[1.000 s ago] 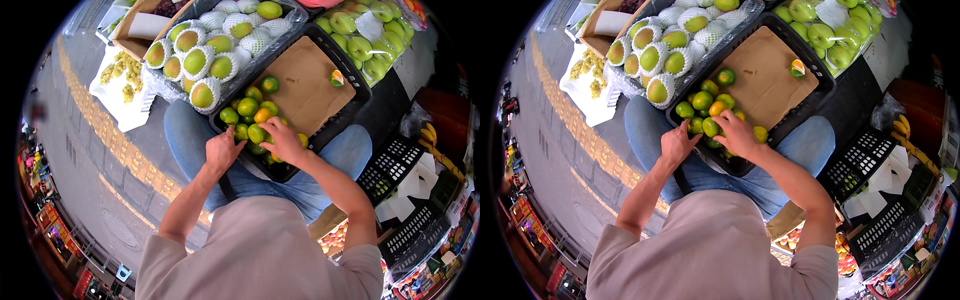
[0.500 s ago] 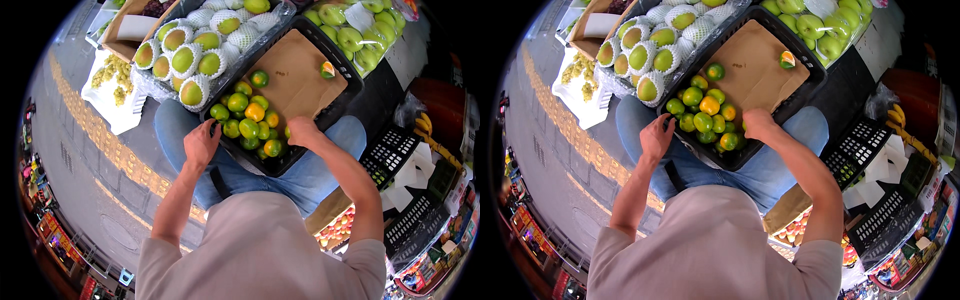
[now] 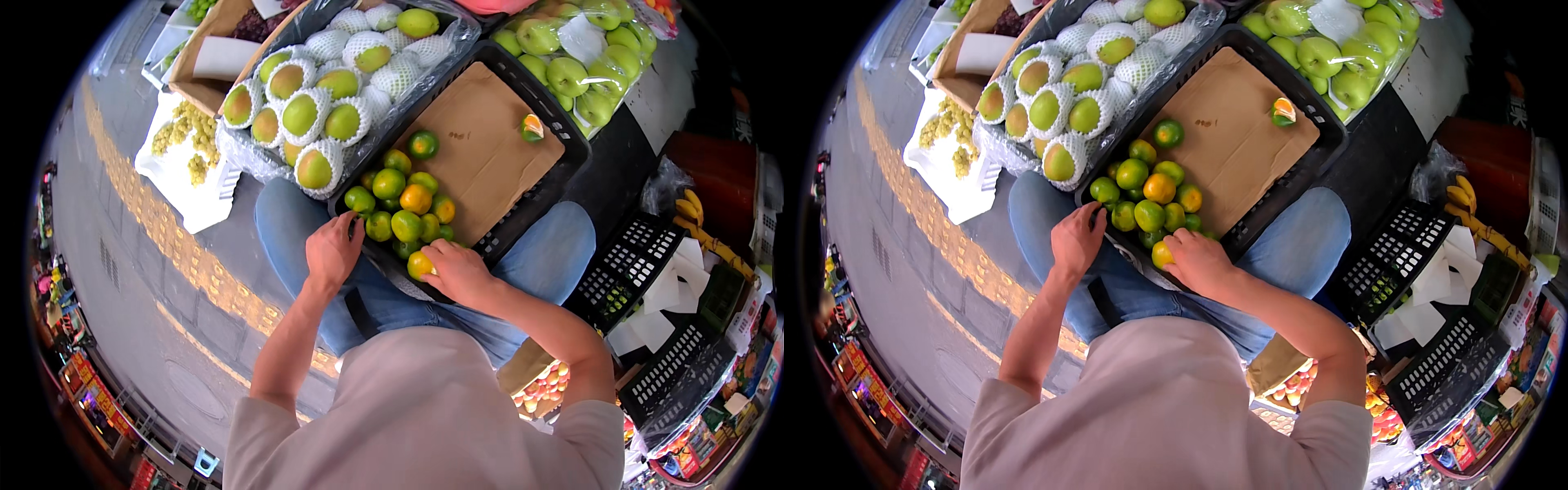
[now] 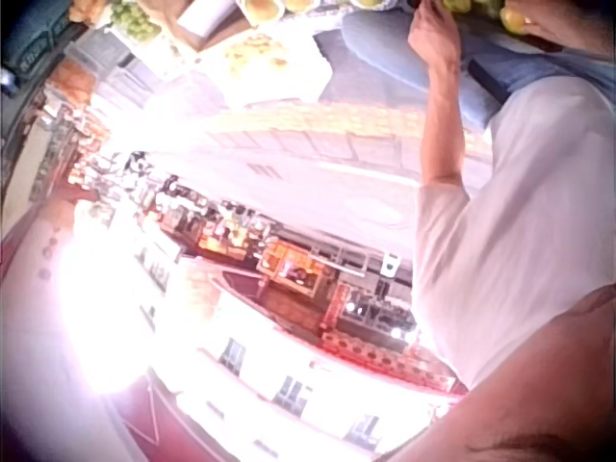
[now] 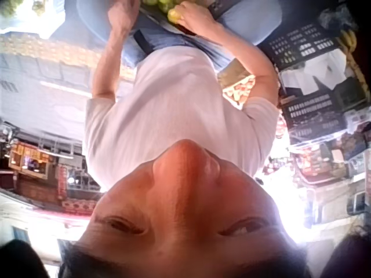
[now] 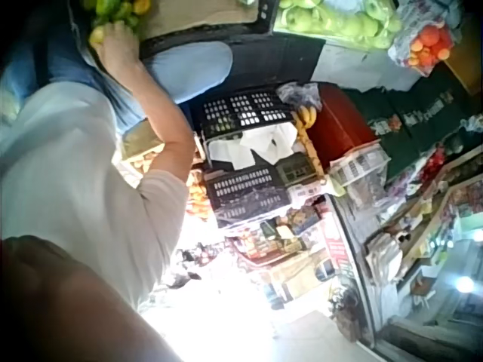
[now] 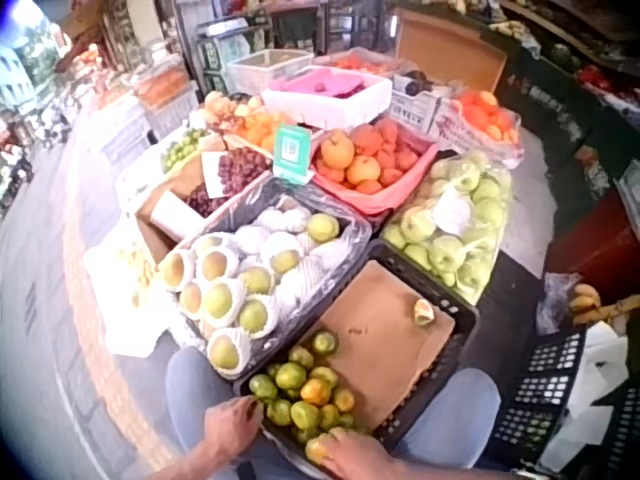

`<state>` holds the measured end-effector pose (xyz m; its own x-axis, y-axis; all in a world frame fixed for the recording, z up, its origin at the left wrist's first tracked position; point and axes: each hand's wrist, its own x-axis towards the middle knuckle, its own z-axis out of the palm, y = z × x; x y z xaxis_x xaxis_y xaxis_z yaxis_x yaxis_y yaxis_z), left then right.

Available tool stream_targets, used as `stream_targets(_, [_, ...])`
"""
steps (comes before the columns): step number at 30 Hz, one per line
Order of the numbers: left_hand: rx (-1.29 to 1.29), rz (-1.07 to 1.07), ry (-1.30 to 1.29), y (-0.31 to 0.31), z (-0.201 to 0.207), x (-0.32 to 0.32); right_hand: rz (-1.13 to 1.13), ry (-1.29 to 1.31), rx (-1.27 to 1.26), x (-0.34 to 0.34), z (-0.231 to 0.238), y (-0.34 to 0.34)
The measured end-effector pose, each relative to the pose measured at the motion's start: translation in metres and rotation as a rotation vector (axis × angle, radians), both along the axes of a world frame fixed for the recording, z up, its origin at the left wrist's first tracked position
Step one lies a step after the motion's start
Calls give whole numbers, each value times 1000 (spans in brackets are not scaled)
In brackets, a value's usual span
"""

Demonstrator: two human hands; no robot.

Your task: The person picks up green fruit from a crate by hand and puts them into a red plastic bag.

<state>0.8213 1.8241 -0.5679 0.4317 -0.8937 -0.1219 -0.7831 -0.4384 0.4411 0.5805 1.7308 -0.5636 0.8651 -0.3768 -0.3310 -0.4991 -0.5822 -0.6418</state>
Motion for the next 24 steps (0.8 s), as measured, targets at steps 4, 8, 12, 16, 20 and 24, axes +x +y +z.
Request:
stream_targets(4, [-18,3,6,-3,-1,-3,-161,13,-3,3,6,-49])
stream_targets(8, [-15,2,-7,-1,-4,-3,-514,186,-190,-7,-33,-139])
stream_targets(12, [-34,-13,-5,-6,-1,-6,-1161,111,-394,-35,-93,-227])
stream_targets(16, [-92,-7,-18,-2,-5,-8,-1198,348,-298,-29,-100,-242])
stream_targets(20, [-87,-14,-45,-1,-3,-4,-1058,404,-373,-25,-107,-243])
stream_targets(24, [-77,-9,-48,2,0,-2,-1044,319,-282,-6,-86,-230])
